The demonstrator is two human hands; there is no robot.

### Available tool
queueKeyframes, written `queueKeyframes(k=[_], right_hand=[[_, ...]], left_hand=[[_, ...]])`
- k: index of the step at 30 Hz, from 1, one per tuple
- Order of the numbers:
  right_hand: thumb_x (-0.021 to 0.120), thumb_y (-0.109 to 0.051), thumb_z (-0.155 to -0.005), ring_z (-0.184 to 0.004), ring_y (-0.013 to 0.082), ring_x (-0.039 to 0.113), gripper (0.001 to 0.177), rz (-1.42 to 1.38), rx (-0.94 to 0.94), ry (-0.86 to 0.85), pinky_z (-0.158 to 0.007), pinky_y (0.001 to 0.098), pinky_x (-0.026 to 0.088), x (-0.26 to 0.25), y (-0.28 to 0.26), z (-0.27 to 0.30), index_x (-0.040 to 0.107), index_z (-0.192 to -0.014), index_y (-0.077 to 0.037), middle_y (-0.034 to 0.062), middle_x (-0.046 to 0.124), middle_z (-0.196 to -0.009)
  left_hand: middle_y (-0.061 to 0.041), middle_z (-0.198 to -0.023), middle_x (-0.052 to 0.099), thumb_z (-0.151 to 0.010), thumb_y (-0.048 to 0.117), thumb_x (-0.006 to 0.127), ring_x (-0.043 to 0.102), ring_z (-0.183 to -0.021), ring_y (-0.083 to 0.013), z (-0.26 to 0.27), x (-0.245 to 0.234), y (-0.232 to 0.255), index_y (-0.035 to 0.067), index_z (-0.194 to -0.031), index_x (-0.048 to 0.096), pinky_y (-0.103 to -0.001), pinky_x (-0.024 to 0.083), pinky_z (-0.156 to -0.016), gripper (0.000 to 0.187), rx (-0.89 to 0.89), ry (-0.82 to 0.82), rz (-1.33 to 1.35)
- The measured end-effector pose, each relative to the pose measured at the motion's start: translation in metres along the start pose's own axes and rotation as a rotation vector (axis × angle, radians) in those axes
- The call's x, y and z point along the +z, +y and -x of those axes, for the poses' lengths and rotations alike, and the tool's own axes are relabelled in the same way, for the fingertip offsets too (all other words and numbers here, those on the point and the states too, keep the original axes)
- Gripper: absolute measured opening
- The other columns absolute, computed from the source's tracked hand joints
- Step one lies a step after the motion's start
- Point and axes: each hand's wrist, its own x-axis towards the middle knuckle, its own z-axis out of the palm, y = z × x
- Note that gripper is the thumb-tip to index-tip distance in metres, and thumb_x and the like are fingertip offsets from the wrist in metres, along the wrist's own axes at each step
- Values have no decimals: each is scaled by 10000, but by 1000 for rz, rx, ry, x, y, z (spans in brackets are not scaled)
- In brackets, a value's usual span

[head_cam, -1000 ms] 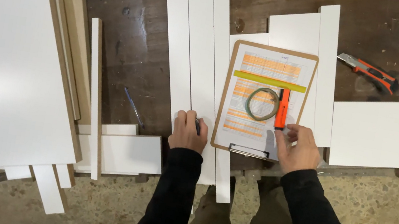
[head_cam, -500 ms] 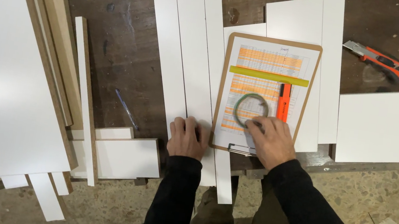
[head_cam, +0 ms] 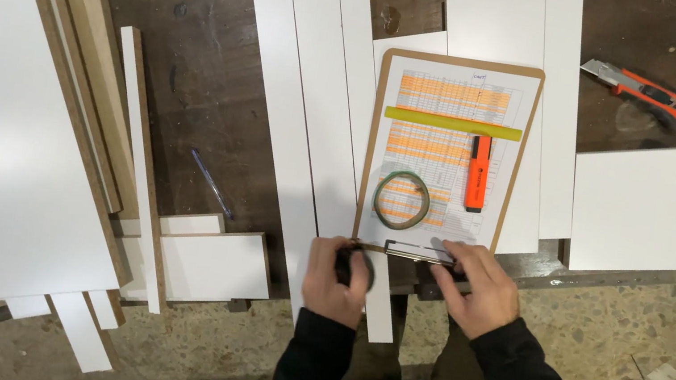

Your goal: Measuring and marking white boards using a tape measure, pen, and highlighter while referencing a checklist.

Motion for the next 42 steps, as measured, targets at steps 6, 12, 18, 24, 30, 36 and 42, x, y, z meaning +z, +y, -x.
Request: queueKeyframes(k=[6, 12, 18, 24, 30, 36, 42], right_hand=[[770, -301, -816, -975, 239, 706, 669, -331, 155, -264, -768, 348, 596, -20, -11, 15, 561, -1409, -71, 115, 694, -1183], [768, -505, -788, -1220, 291, 669, 934, -554, 120, -272, -971, 390, 540, -18, 5, 45, 427, -1512, -23, 197, 656, -1322], [869, -345, -697, -1200, 254, 651, 955, -622, 268, -311, -949, 372, 548, -25, 9, 61, 430, -1482, -24, 167, 622, -1343], [864, -167, -654, -1216, 273, 663, 865, -473, 184, -330, -974, 386, 544, -28, 15, 71, 504, -1430, -44, 147, 626, -1354], [897, -196, -605, -1128, 278, 714, 810, -386, 102, -393, -913, 385, 574, -41, 25, 73, 560, -1327, -54, 139, 689, -1232], [940, -297, -626, -987, 221, 747, 769, -292, 335, -533, -867, 359, 589, -51, 93, 108, 595, -1287, -111, 88, 725, -1053], [822, -249, -742, -961, 217, 714, 594, -489, 433, -466, -865, 347, 546, -54, 209, 210, 618, -1261, -45, 122, 704, -1048]], left_hand=[[-122, -992, 696, -945, 119, 646, 686, -902, -196, 29, 37, 41, -8, -1150, 598, -344, 558, -798, 245, -186, -200, 431], [-84, -1026, 645, -1027, 115, 558, 608, -942, -150, 53, 61, 45, 12, -1256, 516, -305, 515, -858, 254, -294, -392, 697], [-43, -1113, 586, -1041, 107, 524, 556, -1031, -113, 86, 90, 6, 46, -1235, 525, -261, 484, -931, 204, -534, -559, 942], [-65, -1046, 484, -993, 91, 632, 497, -957, -165, 91, 85, 11, 41, -1099, 472, -312, 465, -875, 198, -401, -695, 638], [-87, -1045, 456, -957, 137, 716, 504, -929, -202, 91, 68, 21, 24, -992, 499, -343, 485, -852, 247, -234, -704, 409], [-41, -1029, 580, -1031, 214, 644, 552, -944, -146, 58, 33, 16, 50, -1046, 561, -295, 493, -849, 184, -413, -676, 798], [-60, -1036, 614, -1082, 305, 535, 594, -913, -145, 19, 21, 45, 33, -1157, 534, -298, 537, -796, 282, -390, -544, 775]])
